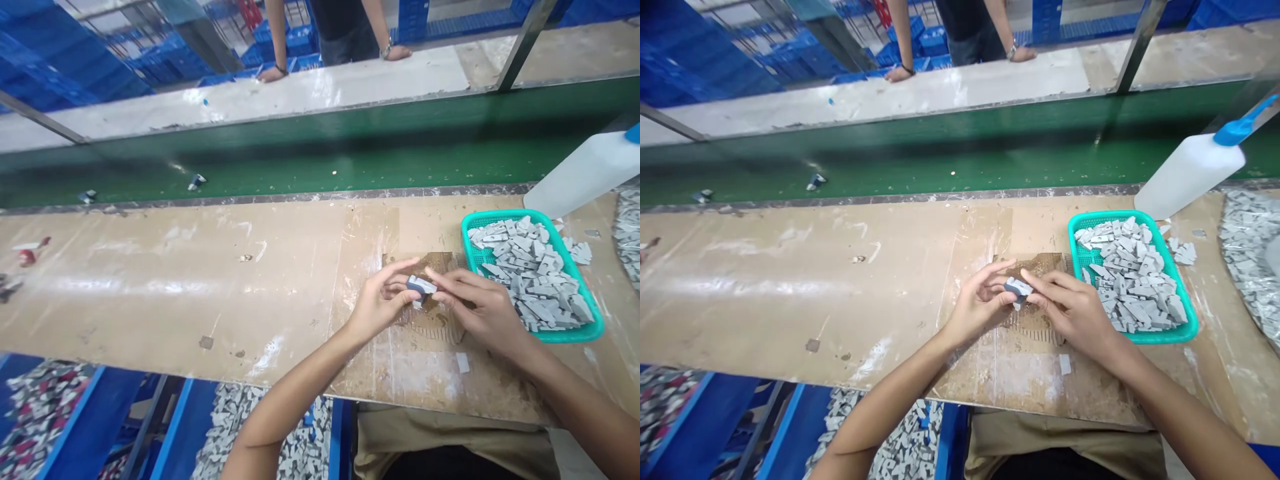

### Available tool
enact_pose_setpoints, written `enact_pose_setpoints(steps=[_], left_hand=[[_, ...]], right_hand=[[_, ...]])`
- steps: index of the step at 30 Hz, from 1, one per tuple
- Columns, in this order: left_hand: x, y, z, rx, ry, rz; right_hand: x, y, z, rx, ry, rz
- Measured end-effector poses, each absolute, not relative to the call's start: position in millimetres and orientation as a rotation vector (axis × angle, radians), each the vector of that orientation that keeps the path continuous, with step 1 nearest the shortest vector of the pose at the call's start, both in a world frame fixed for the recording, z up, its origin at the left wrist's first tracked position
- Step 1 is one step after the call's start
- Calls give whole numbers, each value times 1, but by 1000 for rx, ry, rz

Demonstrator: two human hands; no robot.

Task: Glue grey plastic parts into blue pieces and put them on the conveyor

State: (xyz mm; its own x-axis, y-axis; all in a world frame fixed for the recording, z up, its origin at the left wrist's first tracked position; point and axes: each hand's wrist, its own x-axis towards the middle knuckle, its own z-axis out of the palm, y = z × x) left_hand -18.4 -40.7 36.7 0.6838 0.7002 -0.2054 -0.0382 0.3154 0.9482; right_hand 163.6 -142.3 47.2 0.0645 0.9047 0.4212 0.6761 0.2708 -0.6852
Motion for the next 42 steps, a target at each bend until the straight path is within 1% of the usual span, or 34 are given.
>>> enact_pose_setpoints(steps=[4, 7, 10, 13, 17, 19, 21, 26, 31, 36, 39, 42], left_hand=[[-22, -33, 35, 882, 658, 496], [-27, -26, 32, 725, 707, 483], [-30, -22, 29, 664, 757, 482], [-29, -21, 28, 666, 787, 484], [-18, -4, 30, 893, 849, 548], [-7, 21, 30, 1146, 897, 663], [9, 56, 28, 1395, 976, 798], [55, 151, 18, 1757, 1419, 969], [78, 194, 12, 1829, 1580, 947], [76, 181, 13, 1978, 1546, 912], [66, 149, 14, 2068, 1458, 906], [48, 103, 15, 2166, 1239, 940]], right_hand=[[168, -147, 52, -1527, -1436, 239], [171, -151, 49, -1545, -1277, 231], [173, -152, 47, -1559, -1188, 252], [182, -149, 49, -1621, -1130, 183], [210, -145, 50, -1804, -1136, -29], [226, -145, 46, -1936, -1202, -118], [236, -145, 40, -2034, -1270, -135], [236, -147, 31, -2152, -1450, 61], [231, -153, 35, -2254, -1662, 281], [233, -155, 34, -2115, -1788, 346], [236, -153, 33, -2102, -1772, 421], [244, -150, 33, -2125, -1692, 564]])
